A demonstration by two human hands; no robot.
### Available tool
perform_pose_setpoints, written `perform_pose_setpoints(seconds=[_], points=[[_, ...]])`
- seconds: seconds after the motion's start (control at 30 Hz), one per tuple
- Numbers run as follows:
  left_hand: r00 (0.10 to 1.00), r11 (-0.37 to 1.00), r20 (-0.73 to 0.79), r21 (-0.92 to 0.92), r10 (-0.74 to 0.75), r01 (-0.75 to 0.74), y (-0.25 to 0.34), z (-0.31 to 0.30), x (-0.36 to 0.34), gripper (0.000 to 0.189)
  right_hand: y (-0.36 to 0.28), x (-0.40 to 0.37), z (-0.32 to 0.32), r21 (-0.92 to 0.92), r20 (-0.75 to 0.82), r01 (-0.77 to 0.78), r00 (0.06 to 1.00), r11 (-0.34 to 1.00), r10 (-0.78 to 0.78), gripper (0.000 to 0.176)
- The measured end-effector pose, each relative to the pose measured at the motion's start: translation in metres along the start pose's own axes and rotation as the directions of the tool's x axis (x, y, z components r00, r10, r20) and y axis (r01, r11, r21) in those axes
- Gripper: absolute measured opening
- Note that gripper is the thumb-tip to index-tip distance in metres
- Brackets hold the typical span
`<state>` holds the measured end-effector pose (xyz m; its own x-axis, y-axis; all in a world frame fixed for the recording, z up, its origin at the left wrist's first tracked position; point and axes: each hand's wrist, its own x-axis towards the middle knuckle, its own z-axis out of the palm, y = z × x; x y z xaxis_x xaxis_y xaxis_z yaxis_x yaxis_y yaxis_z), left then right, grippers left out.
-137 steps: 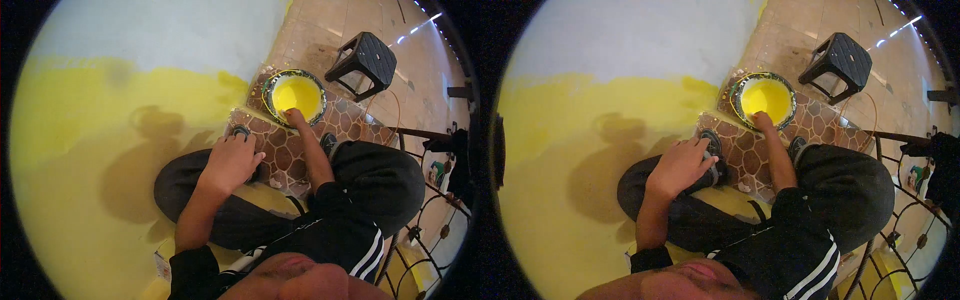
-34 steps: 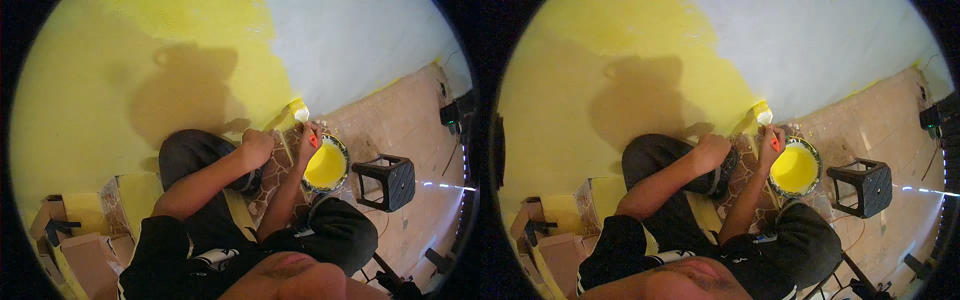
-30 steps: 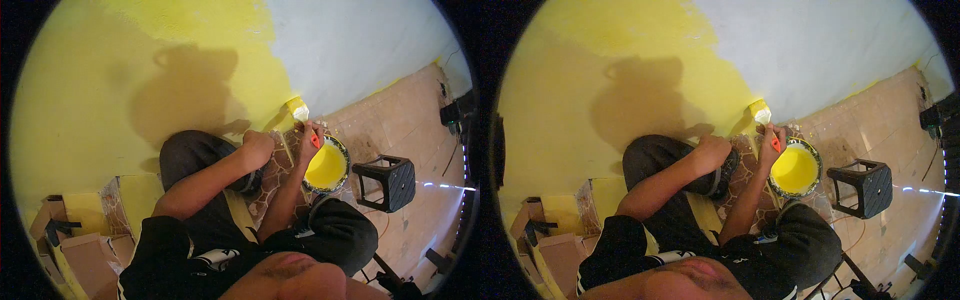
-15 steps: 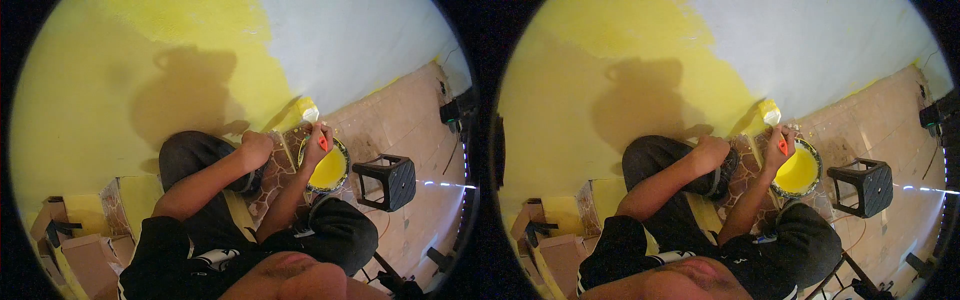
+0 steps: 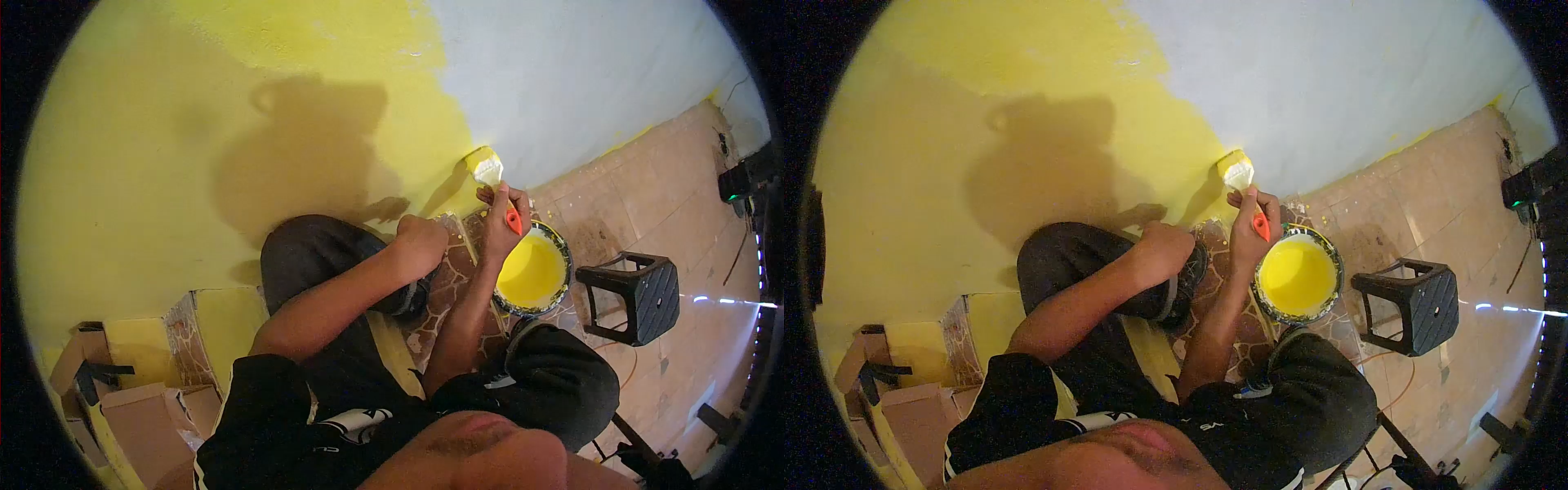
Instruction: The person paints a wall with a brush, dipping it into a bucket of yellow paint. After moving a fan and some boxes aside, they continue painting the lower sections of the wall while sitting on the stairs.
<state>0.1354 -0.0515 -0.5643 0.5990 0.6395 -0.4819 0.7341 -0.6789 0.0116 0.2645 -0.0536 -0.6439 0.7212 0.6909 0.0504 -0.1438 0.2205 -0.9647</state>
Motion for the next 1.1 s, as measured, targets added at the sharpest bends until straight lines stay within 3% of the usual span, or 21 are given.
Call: perform_pose_setpoints(seconds=[0.1,0.17,0.27,0.4,0.47,0.6,0.77,0.8,0.87,1.0,1.1], points=[[1.0,1.0,0.018,0.005,-0.024,0.024,0.001,0.0,-0.001,0.011,-0.019,-0.002,0.0,0.054,-0.029,0.036,0.999,0.998,-0.034,0.016],[0.998,0.999,-0.051,0.037,-0.031,0.032,0.002,0.003,-0.003,0.011,-0.03,-0.002,-0.003,0.076,-0.064,0.058,0.997,0.995,-0.053,0.016],[1.0,0.998,0.018,0.052,0.016,-0.017,-0.001,0.003,-0.004,0.011,-0.034,0.004,-0.008,0.337,-0.098,0.148,0.988,0.93,-0.122,0.015],[0.998,0.999,-0.046,0.029,0.039,-0.038,-0.002,0.007,-0.002,0.011,-0.002,0.007,-0.008,0.35,-0.089,0.13,0.99,0.928,-0.106,0.015],[0.999,0.999,-0.019,0.032,0.036,-0.035,0.0,0.004,-0.004,0.011,0.023,0.005,-0.006,0.356,-0.042,-0.017,0.999,0.934,0.034,0.015],[0.998,0.999,-0.062,0.038,0.028,-0.026,-0.001,0.008,-0.004,0.011,0.055,-0.001,-0.011,0.327,-0.048,-0.054,0.996,0.944,0.074,0.016],[0.999,0.999,0.044,0.032,0.009,-0.01,0.005,-0.004,-0.006,0.012,0.088,-0.005,-0.019,0.267,-0.088,-0.084,0.99,0.96,0.112,0.012],[0.999,1.0,0.044,0.029,0.009,-0.01,0.004,-0.002,-0.006,0.012,0.085,-0.006,-0.021,0.265,-0.087,-0.085,0.99,0.96,0.112,0.012],[0.999,1.0,0.034,-0.005,0.018,-0.018,0.0,0.003,-0.005,0.012,0.078,-0.008,-0.027,0.085,-0.136,-0.066,0.988,0.994,0.078,0.013],[0.994,0.999,0.105,0.05,-0.002,-0.003,0.001,-0.003,-0.006,0.012,0.071,-0.002,-0.032,0.127,-0.147,-0.124,0.979,0.984,0.142,0.013],[1.0,0.998,0.005,0.057,-0.002,0.002,0.0,0.003,-0.004,0.011,0.051,0.004,-0.019,0.155,-0.124,-0.122,0.982,0.98,0.142,0.014]])
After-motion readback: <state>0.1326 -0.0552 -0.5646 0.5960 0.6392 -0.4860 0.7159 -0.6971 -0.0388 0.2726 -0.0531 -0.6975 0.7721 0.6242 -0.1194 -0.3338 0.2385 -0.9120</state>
